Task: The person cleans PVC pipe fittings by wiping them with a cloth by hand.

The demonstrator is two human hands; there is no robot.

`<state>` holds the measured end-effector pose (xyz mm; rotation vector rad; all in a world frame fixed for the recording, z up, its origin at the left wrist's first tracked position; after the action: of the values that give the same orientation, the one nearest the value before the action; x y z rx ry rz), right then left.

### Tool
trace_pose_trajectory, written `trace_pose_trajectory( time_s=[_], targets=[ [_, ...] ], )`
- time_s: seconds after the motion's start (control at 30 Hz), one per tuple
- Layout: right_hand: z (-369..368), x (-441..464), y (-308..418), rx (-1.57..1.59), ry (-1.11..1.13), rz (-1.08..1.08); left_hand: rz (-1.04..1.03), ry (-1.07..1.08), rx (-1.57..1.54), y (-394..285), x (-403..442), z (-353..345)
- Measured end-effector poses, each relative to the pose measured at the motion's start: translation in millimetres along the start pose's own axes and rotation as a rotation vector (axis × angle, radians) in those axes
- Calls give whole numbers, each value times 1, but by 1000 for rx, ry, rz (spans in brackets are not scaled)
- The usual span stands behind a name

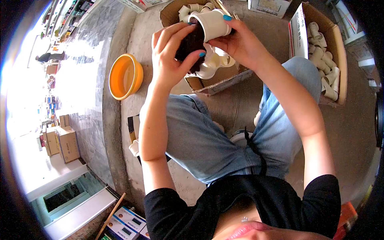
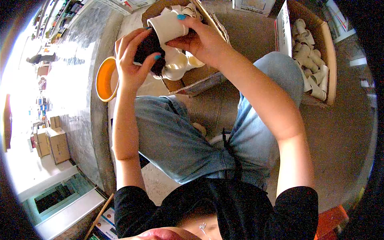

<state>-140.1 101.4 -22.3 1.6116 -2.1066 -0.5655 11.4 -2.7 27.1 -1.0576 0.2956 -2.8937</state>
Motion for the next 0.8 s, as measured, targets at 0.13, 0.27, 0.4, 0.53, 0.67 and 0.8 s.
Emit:
trace_pose_trajectory(
  time_s=[0.13,0.27,0.4,0.53,0.67,0.8],
  targets=[
    [-1,-2,-2,-6,104,-33,-101,93,167,1,-3,1],
    [-1,-3,9,-240,195,-27,27,57,-103,-2,-5,-8],
    [-13,-8,11,-481,141,24,317,152,-444,-7,-8,-16],
    [-10,-11,8,-464,-122,-121,18,88,-75,-5,0,-27],
    [-9,-9,24,-716,-58,-337,37,-12,119,-9,-1,-19],
    [-4,-4,65,-1478,-52,-81,-17,-128,188,-11,-3,-5]
  ],
)
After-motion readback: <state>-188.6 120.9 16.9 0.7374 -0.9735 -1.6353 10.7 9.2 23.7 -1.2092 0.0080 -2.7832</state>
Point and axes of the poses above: each hand's wrist, its own x-axis towards the middle knuckle, its own z-axis out of the back of the hand, y = z × x, the point moved 1 cm from there along x, towards the middle knuckle, and after that the axes turned 6 degrees about y, right-handed, at the moved point
